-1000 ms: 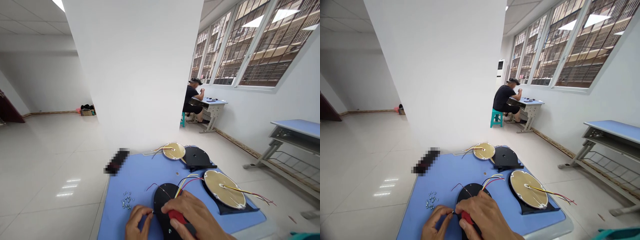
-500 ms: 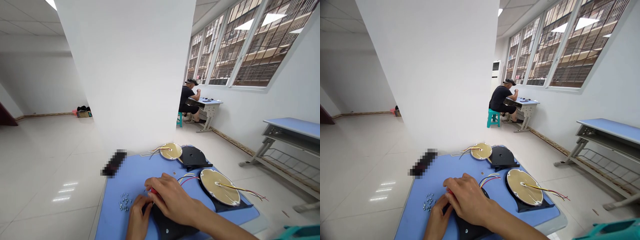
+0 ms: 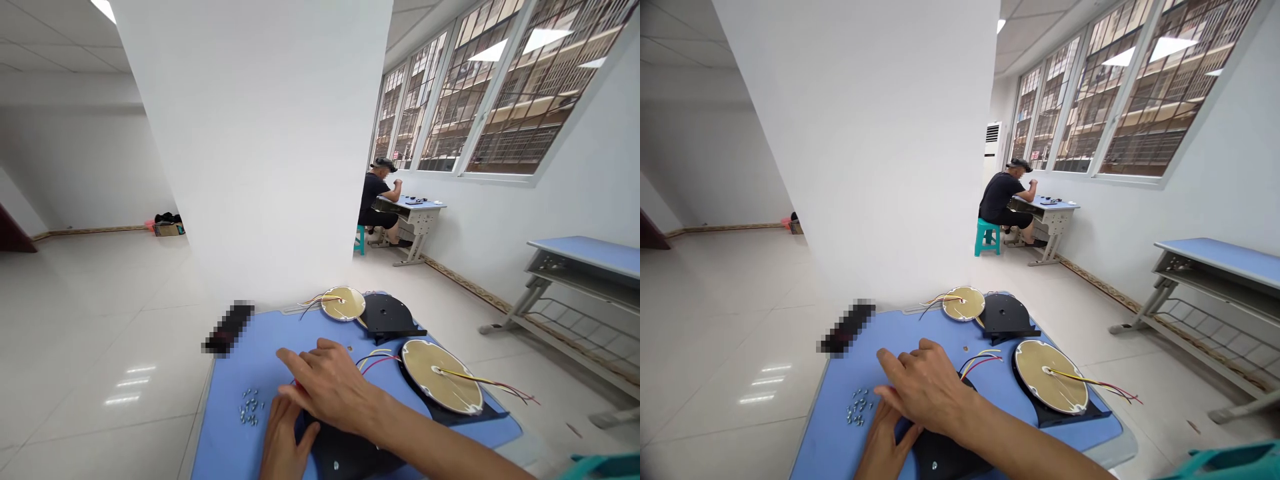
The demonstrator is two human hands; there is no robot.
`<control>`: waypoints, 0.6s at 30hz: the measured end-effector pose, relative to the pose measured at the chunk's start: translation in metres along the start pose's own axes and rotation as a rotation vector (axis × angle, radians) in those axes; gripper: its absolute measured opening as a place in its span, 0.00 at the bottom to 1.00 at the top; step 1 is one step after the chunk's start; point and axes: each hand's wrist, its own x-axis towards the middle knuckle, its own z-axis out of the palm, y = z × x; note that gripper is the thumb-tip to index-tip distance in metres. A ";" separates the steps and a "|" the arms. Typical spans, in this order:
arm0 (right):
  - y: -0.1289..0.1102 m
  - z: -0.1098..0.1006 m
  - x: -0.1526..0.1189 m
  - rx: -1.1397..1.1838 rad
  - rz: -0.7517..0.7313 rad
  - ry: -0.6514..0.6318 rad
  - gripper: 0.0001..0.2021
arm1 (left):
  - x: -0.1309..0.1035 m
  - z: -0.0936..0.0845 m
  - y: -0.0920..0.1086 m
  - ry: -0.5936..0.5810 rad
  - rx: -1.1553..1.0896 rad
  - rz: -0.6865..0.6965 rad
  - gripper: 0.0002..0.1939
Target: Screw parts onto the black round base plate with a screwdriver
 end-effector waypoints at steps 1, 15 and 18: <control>-0.001 -0.003 -0.001 0.010 -0.024 0.008 0.19 | -0.001 0.001 0.000 0.001 -0.006 0.013 0.17; 0.001 -0.014 0.000 -0.053 -0.036 -0.098 0.11 | 0.000 0.000 0.005 -0.052 -0.029 -0.039 0.19; 0.001 -0.015 0.000 -0.085 0.021 -0.089 0.12 | -0.001 -0.001 0.006 -0.045 -0.028 -0.047 0.20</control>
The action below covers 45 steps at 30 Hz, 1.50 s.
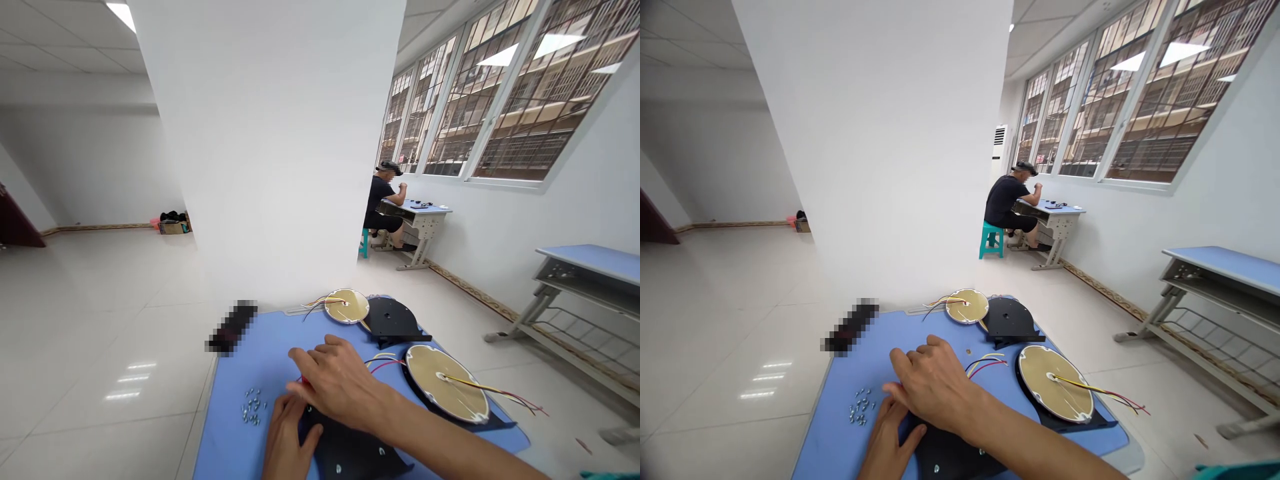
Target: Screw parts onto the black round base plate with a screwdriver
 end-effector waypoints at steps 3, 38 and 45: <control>-0.001 -0.001 0.000 0.042 -0.087 0.032 0.15 | 0.000 -0.001 0.002 -0.021 -0.007 0.013 0.17; 0.000 0.004 -0.006 -0.005 -0.041 0.004 0.05 | 0.000 -0.001 0.004 -0.032 0.070 0.014 0.17; 0.001 0.010 -0.012 0.053 -0.060 0.083 0.10 | 0.000 -0.001 0.002 -0.030 0.064 0.020 0.17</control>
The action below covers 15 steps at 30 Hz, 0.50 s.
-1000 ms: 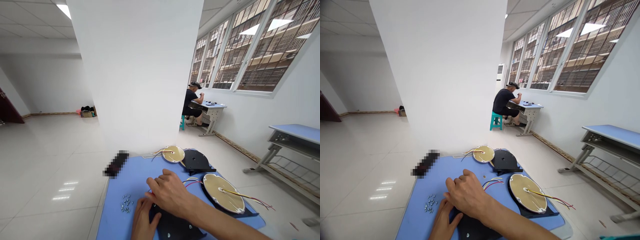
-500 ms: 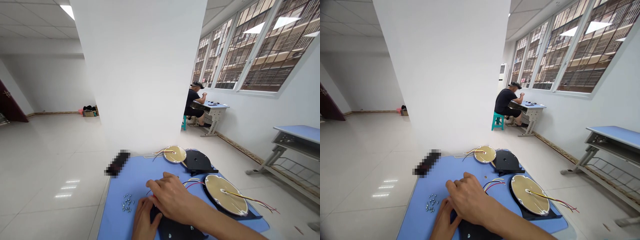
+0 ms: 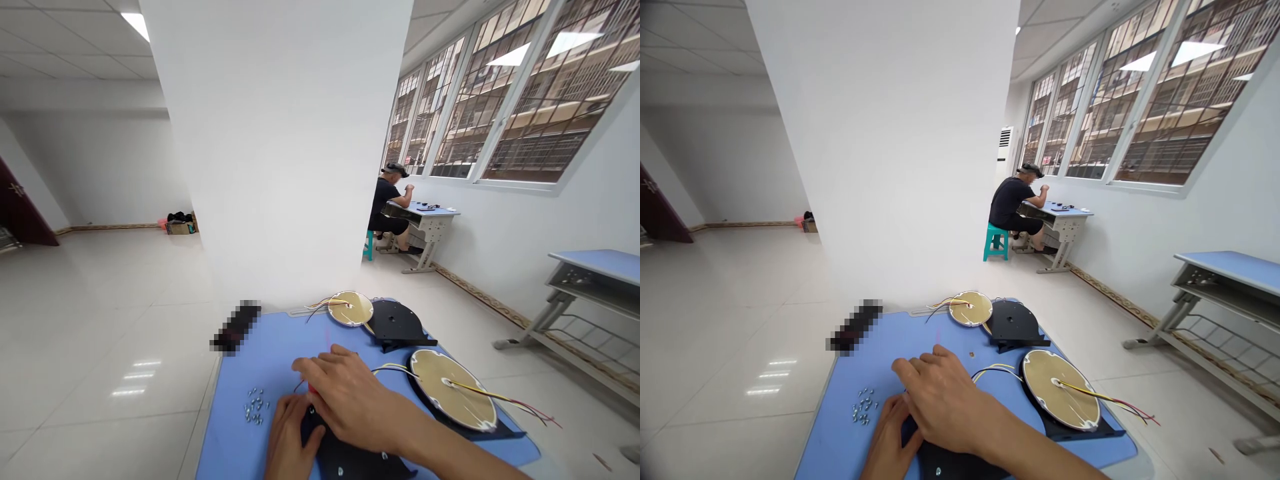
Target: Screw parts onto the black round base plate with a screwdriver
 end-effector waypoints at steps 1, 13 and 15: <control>0.001 0.003 0.000 -0.006 0.012 0.004 0.09 | 0.000 0.000 -0.001 -0.009 0.006 -0.003 0.19; 0.013 -0.008 -0.031 0.296 0.198 0.317 0.06 | -0.018 -0.006 -0.027 0.233 0.018 0.083 0.14; 0.019 -0.012 -0.046 0.353 0.242 0.408 0.07 | -0.029 -0.023 -0.042 0.430 0.078 0.057 0.09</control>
